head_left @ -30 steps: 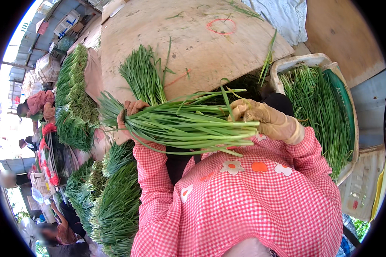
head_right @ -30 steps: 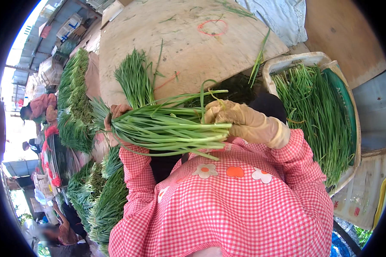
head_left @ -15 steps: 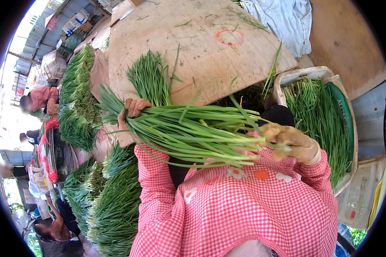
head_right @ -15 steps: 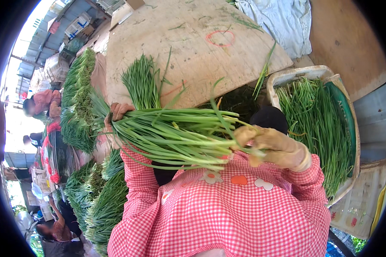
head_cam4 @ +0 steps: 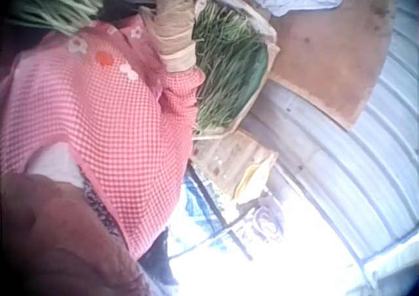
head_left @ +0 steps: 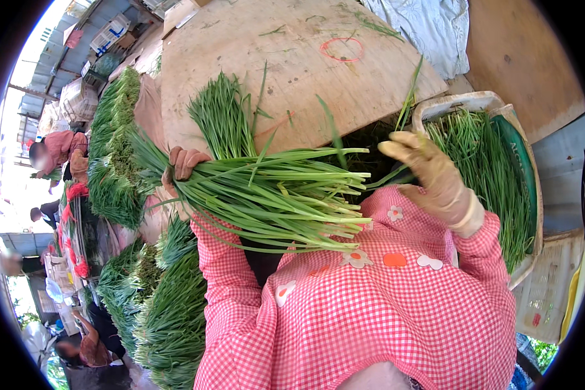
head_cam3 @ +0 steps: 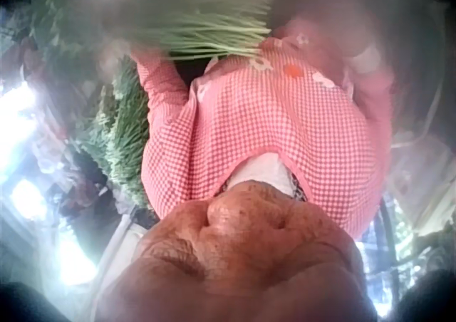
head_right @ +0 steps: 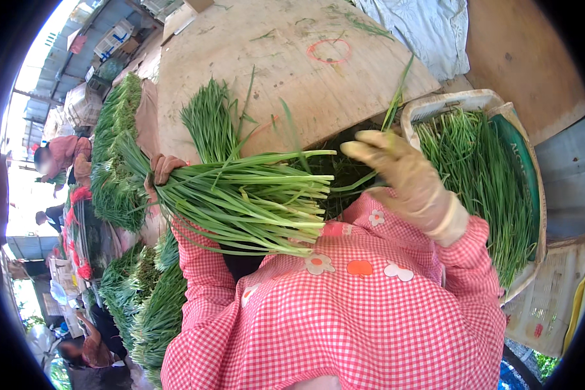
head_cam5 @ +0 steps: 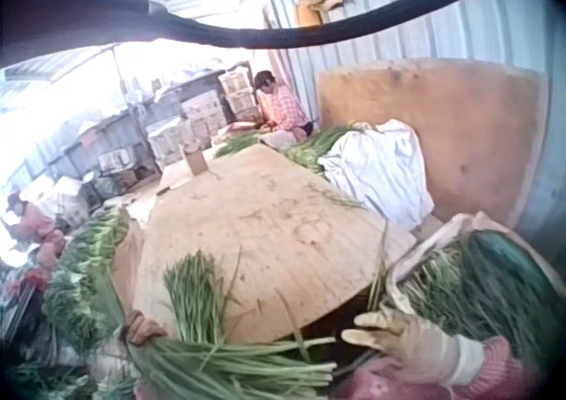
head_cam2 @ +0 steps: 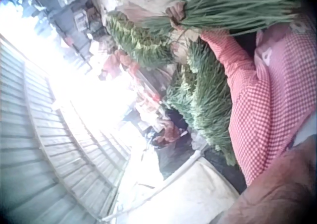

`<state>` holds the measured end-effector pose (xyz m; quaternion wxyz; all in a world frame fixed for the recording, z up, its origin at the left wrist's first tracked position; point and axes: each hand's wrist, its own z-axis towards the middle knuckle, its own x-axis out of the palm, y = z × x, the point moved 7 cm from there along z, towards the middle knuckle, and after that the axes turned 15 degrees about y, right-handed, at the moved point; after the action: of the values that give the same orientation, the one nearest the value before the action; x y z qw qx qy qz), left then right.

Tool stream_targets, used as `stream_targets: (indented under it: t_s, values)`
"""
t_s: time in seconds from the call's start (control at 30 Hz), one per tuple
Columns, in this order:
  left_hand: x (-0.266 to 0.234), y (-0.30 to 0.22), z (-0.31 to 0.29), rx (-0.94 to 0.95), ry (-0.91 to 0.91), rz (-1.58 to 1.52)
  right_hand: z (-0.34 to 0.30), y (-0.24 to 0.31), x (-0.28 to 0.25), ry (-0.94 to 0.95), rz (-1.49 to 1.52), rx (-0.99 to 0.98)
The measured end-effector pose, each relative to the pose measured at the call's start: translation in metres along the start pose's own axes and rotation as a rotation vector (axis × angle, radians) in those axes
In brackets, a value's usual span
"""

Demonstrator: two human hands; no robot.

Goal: The person picks up bunches of green onions by hand, removes damaged or withered leaves, aligns the stalks, and places the cleaned bunches into a plastic crate.

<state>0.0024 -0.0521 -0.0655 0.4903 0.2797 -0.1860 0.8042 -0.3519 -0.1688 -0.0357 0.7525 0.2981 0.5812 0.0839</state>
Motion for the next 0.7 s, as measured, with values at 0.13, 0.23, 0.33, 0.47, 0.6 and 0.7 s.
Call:
stream_targets:
  t_s: [0.13,0.23,0.33,0.47,0.6,0.7]
  values:
    - [-0.004,0.013,-0.004,0.003,-0.078,-0.014,0.038,0.03,0.039,0.065,-0.074,-0.236]
    - [-0.011,0.024,-0.008,0.029,-0.144,-0.031,0.038,0.0,0.074,0.253,0.283,-0.17]
    - [-0.007,0.005,-0.02,0.088,-0.217,-0.031,0.028,-0.021,0.081,0.387,0.432,0.132]
    - [-0.022,-0.03,-0.046,0.163,-0.306,0.11,-0.01,-0.06,0.056,0.041,0.72,0.107]
    - [-0.027,-0.033,-0.07,0.004,-0.718,0.631,-0.032,-0.089,0.051,-0.164,0.916,0.251]
    - [-0.047,-0.049,-0.09,-0.038,-0.641,0.534,0.0,-0.041,0.052,-0.092,0.77,0.06]
